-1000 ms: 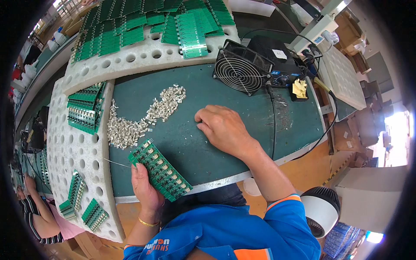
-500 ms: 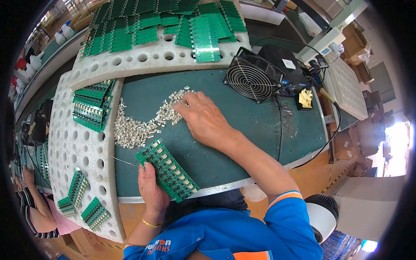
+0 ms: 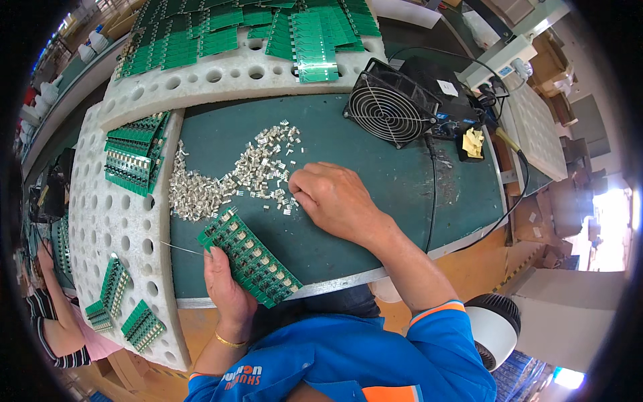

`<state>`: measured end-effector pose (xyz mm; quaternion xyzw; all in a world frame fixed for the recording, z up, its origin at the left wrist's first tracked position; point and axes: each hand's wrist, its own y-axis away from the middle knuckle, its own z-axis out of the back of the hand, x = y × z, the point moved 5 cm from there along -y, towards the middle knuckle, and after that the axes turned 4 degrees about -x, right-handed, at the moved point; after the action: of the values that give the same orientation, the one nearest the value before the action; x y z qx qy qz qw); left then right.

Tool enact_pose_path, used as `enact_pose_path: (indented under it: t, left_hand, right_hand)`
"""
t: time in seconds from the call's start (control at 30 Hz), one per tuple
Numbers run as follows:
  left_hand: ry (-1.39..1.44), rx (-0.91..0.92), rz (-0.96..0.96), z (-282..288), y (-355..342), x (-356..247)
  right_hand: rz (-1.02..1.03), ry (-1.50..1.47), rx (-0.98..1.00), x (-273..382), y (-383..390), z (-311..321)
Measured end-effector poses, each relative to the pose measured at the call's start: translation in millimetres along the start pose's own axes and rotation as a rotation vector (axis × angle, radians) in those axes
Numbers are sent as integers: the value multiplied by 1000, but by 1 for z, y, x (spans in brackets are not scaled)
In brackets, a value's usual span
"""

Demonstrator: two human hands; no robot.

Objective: The person inserts electronic components into a circuit board by hand, flips the board over, and solders the component pins using a soldering iron and solder wire.

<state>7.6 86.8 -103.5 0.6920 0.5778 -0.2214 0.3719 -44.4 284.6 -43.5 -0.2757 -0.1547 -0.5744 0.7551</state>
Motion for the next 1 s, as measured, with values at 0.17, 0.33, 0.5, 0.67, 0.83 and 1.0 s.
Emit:
enact_pose_path:
  t: [0.17,0.33,0.5,0.67,0.83,1.0]
  left_hand:
    - [-31,2,-12,0,0,0]
    - [-59,11,-7,-2,-1,1]
    - [-87,10,-2,-5,0,-1]
    - [-109,3,10,-3,-1,3]
    - [-164,-18,10,-5,-1,2]
    - [-142,30,20,-9,-2,0]
  right_hand:
    - [-12,-35,129,-7,7,-4]
    - [23,-12,76,-6,11,-8]
    - [56,-19,88,-5,10,-10]
    - [39,-133,-34,4,8,-2]
    - [-3,-371,-81,8,8,-3]
    - [-8,-517,-54,19,8,-3]
